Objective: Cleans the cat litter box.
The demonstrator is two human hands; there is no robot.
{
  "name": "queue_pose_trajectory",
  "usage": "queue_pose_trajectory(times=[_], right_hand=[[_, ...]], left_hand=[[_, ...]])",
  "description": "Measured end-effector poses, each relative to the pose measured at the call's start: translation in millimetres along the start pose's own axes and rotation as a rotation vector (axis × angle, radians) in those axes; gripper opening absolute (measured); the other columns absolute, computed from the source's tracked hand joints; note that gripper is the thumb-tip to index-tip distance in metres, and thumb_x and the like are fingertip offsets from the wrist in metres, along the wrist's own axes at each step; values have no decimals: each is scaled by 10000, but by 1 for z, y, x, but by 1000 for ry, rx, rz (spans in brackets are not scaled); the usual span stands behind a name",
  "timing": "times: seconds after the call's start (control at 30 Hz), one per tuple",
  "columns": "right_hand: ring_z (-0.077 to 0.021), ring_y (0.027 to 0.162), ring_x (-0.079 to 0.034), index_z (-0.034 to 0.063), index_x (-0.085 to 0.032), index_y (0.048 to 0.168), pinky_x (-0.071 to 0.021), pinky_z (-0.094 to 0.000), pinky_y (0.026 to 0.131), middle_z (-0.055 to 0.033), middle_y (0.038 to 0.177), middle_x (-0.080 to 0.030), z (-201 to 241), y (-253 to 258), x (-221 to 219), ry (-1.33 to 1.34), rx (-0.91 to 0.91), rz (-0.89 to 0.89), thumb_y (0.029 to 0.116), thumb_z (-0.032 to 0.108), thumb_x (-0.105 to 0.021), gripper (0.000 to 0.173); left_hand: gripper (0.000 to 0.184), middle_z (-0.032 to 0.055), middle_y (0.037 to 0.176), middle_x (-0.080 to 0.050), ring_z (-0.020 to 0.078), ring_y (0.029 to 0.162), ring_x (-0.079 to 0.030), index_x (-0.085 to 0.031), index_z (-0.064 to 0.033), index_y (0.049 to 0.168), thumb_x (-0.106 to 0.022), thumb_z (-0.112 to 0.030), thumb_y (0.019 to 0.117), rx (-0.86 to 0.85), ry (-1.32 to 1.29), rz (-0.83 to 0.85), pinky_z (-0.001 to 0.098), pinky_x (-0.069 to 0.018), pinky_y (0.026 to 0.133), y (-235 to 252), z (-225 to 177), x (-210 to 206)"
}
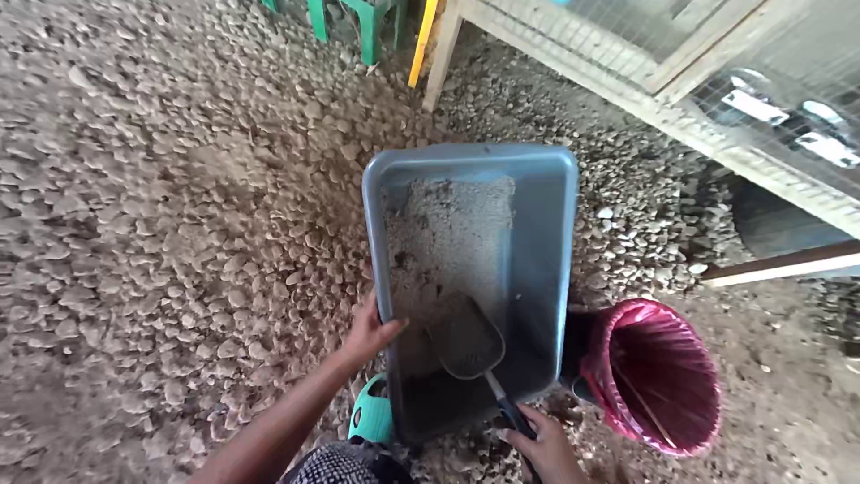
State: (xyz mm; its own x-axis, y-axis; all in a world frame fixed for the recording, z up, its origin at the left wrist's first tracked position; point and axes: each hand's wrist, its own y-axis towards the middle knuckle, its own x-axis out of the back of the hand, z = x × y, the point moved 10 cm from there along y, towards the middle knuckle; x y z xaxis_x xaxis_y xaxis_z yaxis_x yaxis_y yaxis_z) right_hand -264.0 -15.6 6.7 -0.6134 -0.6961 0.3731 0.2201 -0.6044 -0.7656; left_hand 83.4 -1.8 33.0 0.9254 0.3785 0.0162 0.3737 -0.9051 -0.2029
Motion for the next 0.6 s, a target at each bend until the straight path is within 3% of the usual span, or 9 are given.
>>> queue_pose_trajectory(times=[0.07,0.2,0.33,0.4,0.47,0.6], right_hand=[[-139,545,-603,-80,-614,1318,-546,-326,535,-149,873,-706,9,2,-5,67,84,-81,872,83,-748,494],[-147,489,-608,-77,-640,1248,-545,-325,468,-108,778,-696,45,33,-13,197,216,-145,843,119,-752,464],[-152,525,-609,-66,-667,1212,-553,-332,499,-130,822,-692,108,60,-3,216,310,-222,889,41,-745,349],[-123,528,-612,-51,-677,1231,-555,-309,500,-122,847,-710,124,67,4,191,396,-249,884,46,-750,367],[-95,497,-594,-65,-657,1264,-536,-274,471,-111,826,-714,122,67,11,228,437,-245,877,32,-744,408],[-78,483,-583,-88,-624,1301,-530,-254,463,-104,808,-711,93,54,21,240,405,-270,873,41,-731,460]], left_hand=[[685,238,1347,-580,65,1172,-609,-407,193,1407,-700,-10,822,-109,30,8,220,-486,1024,-17,-12,-8],[683,247,1356,-587,61,1229,-591,-440,209,1375,-706,-47,800,-213,54,22,214,-460,1065,-29,-10,-13],[719,247,1407,-536,89,1232,-584,-384,168,1438,-690,-20,816,-69,10,6,232,-473,1055,-18,-2,-7],[709,202,1351,-575,70,1151,-622,-343,129,1473,-674,16,856,35,-12,-18,233,-517,992,-7,1,-2],[695,157,1262,-618,56,1066,-650,-311,92,1495,-638,17,887,121,-34,-36,239,-549,929,10,9,5],[691,161,1296,-584,112,1060,-651,-258,17,1535,-589,37,929,264,-165,-75,292,-564,905,48,52,22]])
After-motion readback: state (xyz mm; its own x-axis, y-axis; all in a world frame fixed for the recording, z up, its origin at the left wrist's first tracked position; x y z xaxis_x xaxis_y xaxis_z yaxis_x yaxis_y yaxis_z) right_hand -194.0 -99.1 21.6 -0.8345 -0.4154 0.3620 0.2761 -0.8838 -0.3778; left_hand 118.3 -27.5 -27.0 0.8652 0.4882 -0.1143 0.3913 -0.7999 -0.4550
